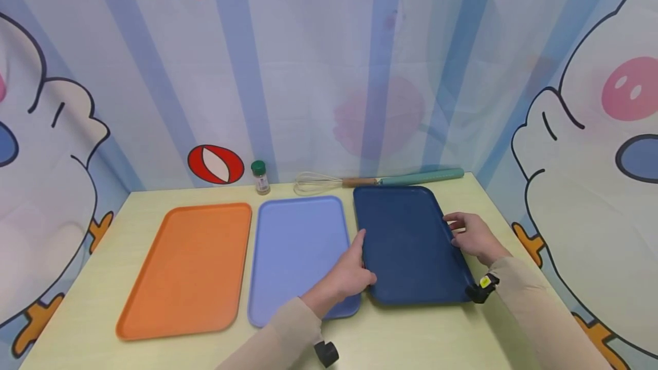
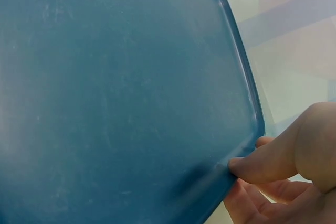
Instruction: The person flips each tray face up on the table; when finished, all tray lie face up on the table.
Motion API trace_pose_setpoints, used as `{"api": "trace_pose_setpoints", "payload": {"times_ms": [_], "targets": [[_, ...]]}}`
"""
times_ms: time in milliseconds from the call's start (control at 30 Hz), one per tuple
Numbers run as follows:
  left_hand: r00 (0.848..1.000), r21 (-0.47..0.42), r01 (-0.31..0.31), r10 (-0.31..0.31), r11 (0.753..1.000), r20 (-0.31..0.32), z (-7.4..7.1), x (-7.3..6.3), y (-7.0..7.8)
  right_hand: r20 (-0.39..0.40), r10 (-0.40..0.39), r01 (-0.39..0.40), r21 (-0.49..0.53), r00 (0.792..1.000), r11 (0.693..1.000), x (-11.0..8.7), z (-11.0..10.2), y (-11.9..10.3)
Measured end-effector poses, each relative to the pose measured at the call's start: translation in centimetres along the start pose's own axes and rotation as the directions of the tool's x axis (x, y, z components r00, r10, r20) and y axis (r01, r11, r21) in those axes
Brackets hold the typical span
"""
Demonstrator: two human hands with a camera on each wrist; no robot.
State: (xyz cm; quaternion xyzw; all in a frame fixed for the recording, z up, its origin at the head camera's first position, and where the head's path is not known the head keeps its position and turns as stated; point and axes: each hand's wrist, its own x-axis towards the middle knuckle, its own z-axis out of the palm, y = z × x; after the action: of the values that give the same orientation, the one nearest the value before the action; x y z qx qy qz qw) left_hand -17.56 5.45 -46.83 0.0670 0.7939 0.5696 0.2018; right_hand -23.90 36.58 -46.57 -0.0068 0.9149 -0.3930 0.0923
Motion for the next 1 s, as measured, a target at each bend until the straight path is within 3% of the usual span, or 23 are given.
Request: {"api": "trace_pose_setpoints", "payload": {"times_ms": [200, 1000], "targets": [[1.000, 0.042, -0.003, 0.004, 0.999, -0.015, 0.15, 0.01, -0.03, 0.008, 0.004, -0.004, -0.003, 1.000, 1.000, 0.08, 0.28, 0.14], [0.999, 0.067, 0.009, -0.007, 0.998, -0.031, 0.43, -0.01, 0.79, -0.007, 0.025, -0.025, -0.020, 1.000, 0.999, 0.30, 0.67, 0.21]]}}
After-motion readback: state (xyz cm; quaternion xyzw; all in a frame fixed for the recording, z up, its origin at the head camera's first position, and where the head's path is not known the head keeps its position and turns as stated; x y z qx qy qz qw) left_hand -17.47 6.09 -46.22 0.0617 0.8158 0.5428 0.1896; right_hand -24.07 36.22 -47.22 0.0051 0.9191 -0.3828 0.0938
